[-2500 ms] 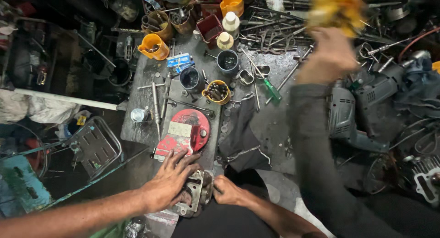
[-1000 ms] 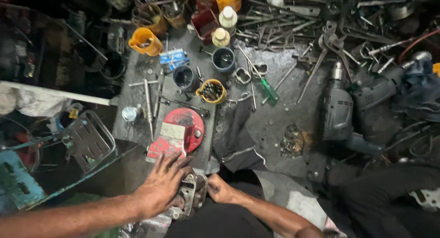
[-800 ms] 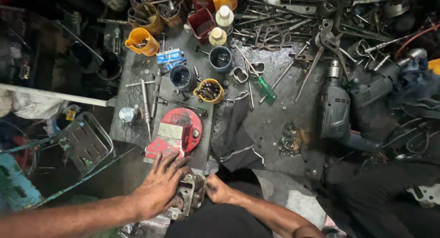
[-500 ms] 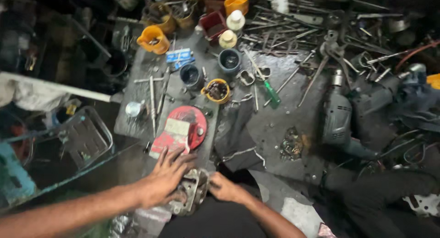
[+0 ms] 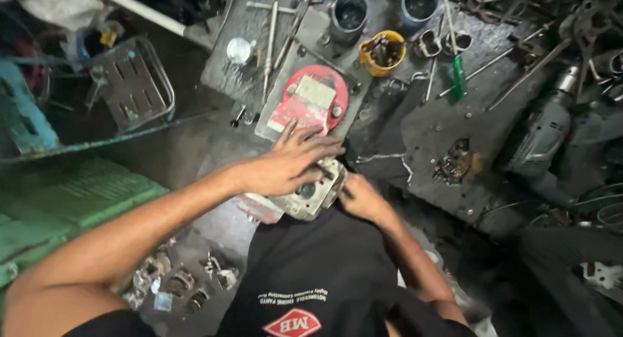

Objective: The person secures a metal engine component in a bench vise and uses a power drill to work on it. They handle a small gear-like part and a drill bit before attaching the bit to the drill and operating it on the secured component.

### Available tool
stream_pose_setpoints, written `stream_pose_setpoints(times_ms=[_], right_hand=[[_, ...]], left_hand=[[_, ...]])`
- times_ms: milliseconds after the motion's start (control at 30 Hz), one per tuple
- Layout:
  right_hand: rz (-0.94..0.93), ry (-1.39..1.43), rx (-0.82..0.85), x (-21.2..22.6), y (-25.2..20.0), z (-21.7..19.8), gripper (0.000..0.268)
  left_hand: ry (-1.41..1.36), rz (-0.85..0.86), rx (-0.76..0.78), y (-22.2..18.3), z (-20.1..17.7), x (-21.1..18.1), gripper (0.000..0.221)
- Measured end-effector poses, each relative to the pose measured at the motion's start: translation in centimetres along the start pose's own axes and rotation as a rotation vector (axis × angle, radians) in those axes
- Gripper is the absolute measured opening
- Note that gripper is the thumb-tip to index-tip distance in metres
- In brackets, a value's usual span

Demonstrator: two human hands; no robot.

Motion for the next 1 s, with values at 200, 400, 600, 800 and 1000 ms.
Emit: stream_pose_setpoints(times_ms=[200, 400, 600, 800, 1000], right_hand=[[0.069, -0.091, -0.049, 2.1, 0.1, -0.6, 0.042], [0.074, -0.119, -0.124, 1.9, 0.1, -1.1, 0.048], [0.13, -0.038, -0.128, -1.9, -1.6, -1.9, 0.053], [0.084, -0.121, -0.186, -2.0, -1.6, -1.7, 0.062], [0.29, -0.071, -0.229, -0.5, -2.0, -2.1, 0.051]], left_hand=[[-0.122, -0.036, -0.282, -1.1, -3.7, -1.4, 0.046], [-0.273, -0.099, -0.63, -4.7, -6.4, -0.4, 0.023], [-0.11, -0.44, -0.836, -8.7, -5.5, 6.0, 0.017], [0.257, -0.934, -0.621, -9.5, -2.2, 15.7, 0.051], [0.476, -0.938, -0.637, -8.2, -0.2, 19.1, 0.081]])
Point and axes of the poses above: each hand's wrist, its own y-axis towards the middle knuckle, its own z-axis out of the palm, x = y × z, the point moved 7 cm from there along y, towards the middle knuckle, and after that the axes turned 15 degrees about y, right-handed, at the moved point
